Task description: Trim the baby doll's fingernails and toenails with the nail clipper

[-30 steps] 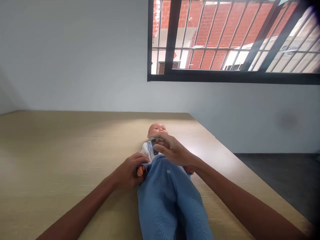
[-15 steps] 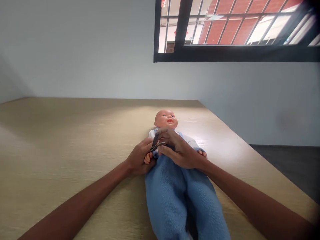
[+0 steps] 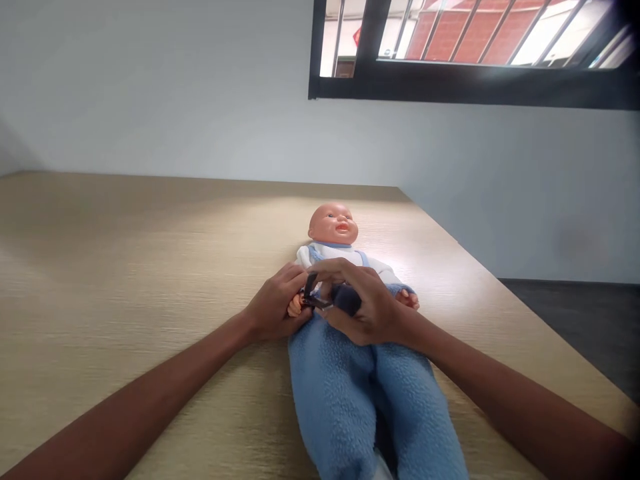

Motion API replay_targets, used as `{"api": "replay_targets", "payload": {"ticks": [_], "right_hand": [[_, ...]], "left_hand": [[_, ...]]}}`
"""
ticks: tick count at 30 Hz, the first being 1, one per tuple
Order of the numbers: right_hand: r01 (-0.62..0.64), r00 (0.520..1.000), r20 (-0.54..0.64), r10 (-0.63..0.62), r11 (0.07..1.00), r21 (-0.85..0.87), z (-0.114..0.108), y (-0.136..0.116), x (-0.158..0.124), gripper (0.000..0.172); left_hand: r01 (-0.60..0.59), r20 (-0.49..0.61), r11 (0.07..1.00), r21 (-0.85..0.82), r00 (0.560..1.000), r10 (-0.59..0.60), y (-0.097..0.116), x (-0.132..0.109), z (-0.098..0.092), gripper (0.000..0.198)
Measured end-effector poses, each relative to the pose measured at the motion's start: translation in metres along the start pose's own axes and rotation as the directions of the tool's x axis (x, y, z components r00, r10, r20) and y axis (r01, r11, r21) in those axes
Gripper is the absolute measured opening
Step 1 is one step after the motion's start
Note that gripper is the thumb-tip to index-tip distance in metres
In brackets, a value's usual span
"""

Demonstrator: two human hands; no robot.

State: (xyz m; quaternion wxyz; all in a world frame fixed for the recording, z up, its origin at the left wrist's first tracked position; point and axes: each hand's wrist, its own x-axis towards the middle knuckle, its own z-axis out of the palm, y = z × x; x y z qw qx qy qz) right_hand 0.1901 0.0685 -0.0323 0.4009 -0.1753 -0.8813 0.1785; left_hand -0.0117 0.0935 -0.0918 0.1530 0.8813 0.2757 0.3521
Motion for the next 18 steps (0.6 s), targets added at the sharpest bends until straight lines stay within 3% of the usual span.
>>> {"api": "replay_targets", "payload": {"ticks": [4,12,18], "right_hand": [[0.034,0.998,0.056,-0.029,0.996,-0.083,-0.0049,-0.0051,-0.0014,0.053],[0.065,0.989,0.143,-0.037,0.978,-0.199,-0.0038,-0.0080,-0.0006,0.036],[0.108,0.983,0.171,-0.072,0.972,-0.209,-0.0043,-0.0071,0.0007,0.042]], "left_hand": [[0.016,0.023,1.000,0.009,1.000,-0.016,0.0033,0.0013,-0.0024,0.016],[0.030,0.041,1.000,-0.006,0.999,-0.030,0.0024,0.0020,-0.0029,0.019],[0.034,0.048,0.999,0.003,0.998,-0.034,0.0039,0.0021,-0.0037,0.017]]}}
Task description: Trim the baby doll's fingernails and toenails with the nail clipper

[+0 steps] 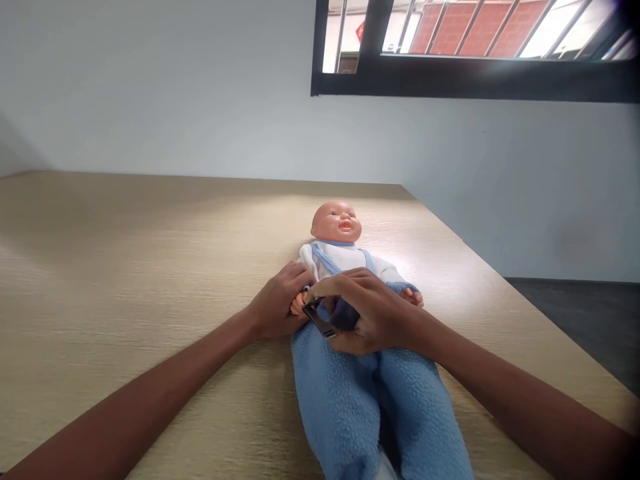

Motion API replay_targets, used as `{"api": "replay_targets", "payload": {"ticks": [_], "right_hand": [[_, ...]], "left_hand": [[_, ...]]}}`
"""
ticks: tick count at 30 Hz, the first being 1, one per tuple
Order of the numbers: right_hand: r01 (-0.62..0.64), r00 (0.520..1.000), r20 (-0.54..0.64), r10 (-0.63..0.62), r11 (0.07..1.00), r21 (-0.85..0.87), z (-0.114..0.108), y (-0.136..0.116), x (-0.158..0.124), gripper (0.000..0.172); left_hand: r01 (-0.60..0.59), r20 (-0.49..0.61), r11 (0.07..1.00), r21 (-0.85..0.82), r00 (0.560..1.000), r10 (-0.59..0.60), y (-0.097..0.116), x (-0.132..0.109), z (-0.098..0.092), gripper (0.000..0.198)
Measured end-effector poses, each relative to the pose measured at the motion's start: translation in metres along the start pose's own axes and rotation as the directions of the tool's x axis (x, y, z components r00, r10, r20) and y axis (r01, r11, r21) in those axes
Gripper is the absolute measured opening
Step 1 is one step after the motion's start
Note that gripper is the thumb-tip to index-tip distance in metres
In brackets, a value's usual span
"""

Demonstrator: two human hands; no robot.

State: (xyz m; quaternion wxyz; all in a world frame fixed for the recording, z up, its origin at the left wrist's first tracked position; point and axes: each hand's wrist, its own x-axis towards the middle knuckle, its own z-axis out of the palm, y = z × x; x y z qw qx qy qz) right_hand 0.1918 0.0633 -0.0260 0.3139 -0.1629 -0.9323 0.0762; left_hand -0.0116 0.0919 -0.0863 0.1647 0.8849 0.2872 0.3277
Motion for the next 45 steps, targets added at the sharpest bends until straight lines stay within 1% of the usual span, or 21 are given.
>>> {"api": "replay_targets", "payload": {"ticks": [2,6,8,13,15,17,20,22,25,27,30,34,42,45], "right_hand": [[0.014,1.000,0.001,-0.014,1.000,-0.021,0.000,0.000,0.000,0.040],[0.031,1.000,0.006,-0.031,0.996,-0.081,0.001,0.000,0.001,0.027],[0.037,0.999,0.012,-0.036,0.995,-0.090,0.002,0.000,0.002,0.023],[0.053,0.998,0.042,-0.050,0.996,-0.069,0.003,0.000,0.002,0.024],[0.048,0.999,0.028,-0.046,0.997,-0.053,0.003,-0.001,0.001,0.025],[0.023,0.999,-0.035,-0.023,1.000,-0.004,0.004,-0.001,0.000,0.031],[-0.023,0.979,-0.196,0.050,0.991,0.135,0.010,-0.002,-0.001,0.041],[-0.047,0.951,-0.287,0.111,0.975,0.219,0.014,-0.003,-0.001,0.042],[-0.092,0.921,-0.343,0.187,0.957,0.275,0.017,-0.003,0.000,0.039],[-0.099,0.924,-0.331,0.193,0.955,0.279,0.017,-0.002,0.001,0.042],[-0.077,0.954,-0.264,0.141,0.968,0.240,0.015,-0.003,0.000,0.051],[-0.033,0.978,-0.196,0.066,0.986,0.164,0.012,-0.003,0.000,0.058],[-0.024,0.994,-0.104,0.031,0.997,0.067,0.010,-0.003,-0.001,0.056],[-0.011,0.996,-0.092,0.015,0.999,0.050,0.009,-0.004,0.000,0.049]], "left_hand": [[0.001,0.001,1.000,0.008,1.000,-0.001,0.000,0.000,0.000,0.016],[0.009,0.007,1.000,0.019,1.000,-0.009,0.001,0.000,-0.001,0.015],[0.014,0.008,1.000,0.019,1.000,-0.014,0.001,-0.001,0.000,0.013],[0.016,0.006,1.000,0.006,1.000,-0.016,0.003,-0.001,-0.001,0.008],[0.016,0.004,1.000,0.004,1.000,-0.016,0.005,0.000,-0.003,0.008],[0.016,-0.003,1.000,-0.002,1.000,-0.016,0.007,0.003,-0.005,0.010],[0.016,-0.022,1.000,-0.025,1.000,-0.017,0.012,0.007,-0.010,0.015],[0.017,-0.030,0.999,-0.040,0.999,-0.018,0.014,0.009,-0.012,0.017],[0.007,-0.033,0.998,-0.066,0.999,-0.009,0.015,0.011,-0.014,0.019],[-0.010,-0.034,0.996,-0.088,0.999,0.007,0.014,0.011,-0.013,0.024],[-0.029,-0.052,0.994,-0.101,0.998,0.023,0.011,0.007,-0.010,0.031],[-0.018,-0.061,0.996,-0.086,0.998,0.012,0.008,0.001,-0.006,0.029],[0.009,-0.022,0.998,-0.066,1.000,-0.010,0.008,0.001,-0.007,0.020],[0.007,-0.026,0.998,-0.070,1.000,-0.009,0.008,0.001,-0.007,0.017]]}}
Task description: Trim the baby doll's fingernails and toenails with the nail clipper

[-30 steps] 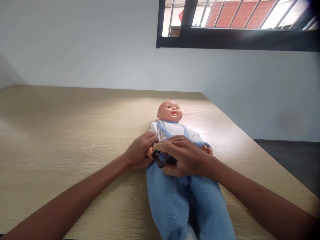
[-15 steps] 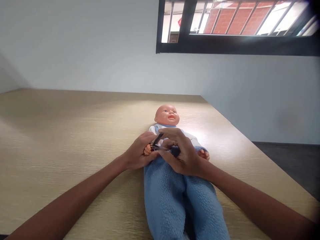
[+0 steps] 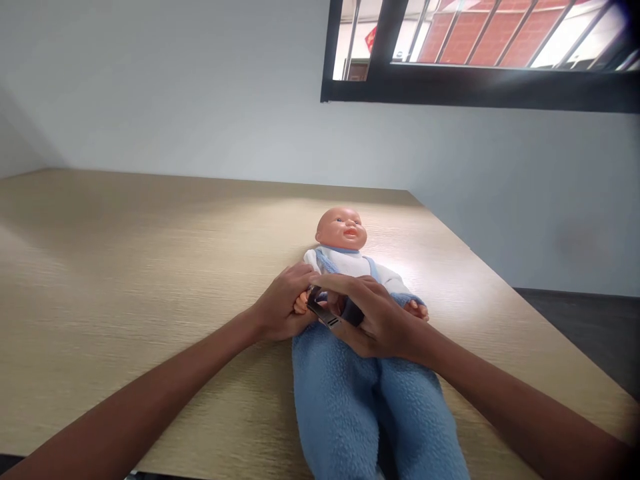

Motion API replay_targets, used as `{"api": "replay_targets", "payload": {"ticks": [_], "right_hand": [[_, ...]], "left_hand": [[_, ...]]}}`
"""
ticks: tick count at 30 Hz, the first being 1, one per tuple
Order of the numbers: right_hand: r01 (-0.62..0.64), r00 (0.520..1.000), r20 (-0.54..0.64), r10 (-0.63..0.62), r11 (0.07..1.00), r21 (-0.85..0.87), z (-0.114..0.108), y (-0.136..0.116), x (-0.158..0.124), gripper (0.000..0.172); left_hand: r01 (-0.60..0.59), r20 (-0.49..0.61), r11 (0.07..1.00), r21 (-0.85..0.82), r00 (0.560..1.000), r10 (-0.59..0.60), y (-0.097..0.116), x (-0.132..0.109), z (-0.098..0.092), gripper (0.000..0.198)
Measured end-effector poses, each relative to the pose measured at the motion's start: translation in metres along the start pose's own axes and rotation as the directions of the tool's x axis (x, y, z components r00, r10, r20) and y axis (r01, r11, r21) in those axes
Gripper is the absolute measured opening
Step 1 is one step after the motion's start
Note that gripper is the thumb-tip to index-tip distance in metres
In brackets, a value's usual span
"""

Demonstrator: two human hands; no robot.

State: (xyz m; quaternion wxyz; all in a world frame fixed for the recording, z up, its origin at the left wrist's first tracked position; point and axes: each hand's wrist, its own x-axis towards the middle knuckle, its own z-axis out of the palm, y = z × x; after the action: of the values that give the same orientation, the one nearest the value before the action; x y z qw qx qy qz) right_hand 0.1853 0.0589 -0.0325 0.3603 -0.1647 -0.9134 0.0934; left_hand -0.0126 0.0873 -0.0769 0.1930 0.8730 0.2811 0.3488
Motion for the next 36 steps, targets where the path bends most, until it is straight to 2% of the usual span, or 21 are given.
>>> {"api": "replay_targets", "payload": {"ticks": [6,12,17,22,26,32,36], "right_hand": [[0.009,1.000,0.013,-0.008,0.999,-0.043,-0.001,-0.003,0.003,0.041],[0.052,0.997,0.061,-0.047,0.995,-0.087,-0.001,-0.002,0.003,0.023],[0.102,0.992,0.094,-0.089,0.984,-0.148,0.000,-0.002,0.004,0.026],[0.180,0.982,0.098,-0.161,0.952,-0.246,0.000,-0.005,0.005,0.028],[0.240,0.970,0.102,-0.221,0.935,-0.261,0.000,-0.004,0.006,0.033],[0.232,0.970,0.125,-0.208,0.945,-0.231,0.002,-0.005,0.007,0.034],[0.180,0.983,0.064,-0.172,0.970,-0.165,-0.003,-0.005,0.007,0.034]], "left_hand": [[-0.012,-0.001,1.000,-0.005,1.000,0.012,0.003,0.001,-0.001,0.020],[-0.017,0.007,0.999,0.027,1.000,0.017,0.001,0.001,-0.001,0.026],[-0.024,0.011,0.998,0.054,1.000,0.023,0.000,0.000,0.001,0.021],[-0.005,0.015,0.997,0.077,1.000,0.004,0.000,-0.001,0.002,0.023],[0.020,0.039,0.995,0.096,0.999,-0.024,-0.004,-0.001,0.003,0.023],[0.042,0.057,0.989,0.143,0.997,-0.050,-0.006,-0.001,0.006,0.021],[0.000,0.146,0.987,0.162,0.989,-0.024,0.002,0.003,-0.008,0.018]]}}
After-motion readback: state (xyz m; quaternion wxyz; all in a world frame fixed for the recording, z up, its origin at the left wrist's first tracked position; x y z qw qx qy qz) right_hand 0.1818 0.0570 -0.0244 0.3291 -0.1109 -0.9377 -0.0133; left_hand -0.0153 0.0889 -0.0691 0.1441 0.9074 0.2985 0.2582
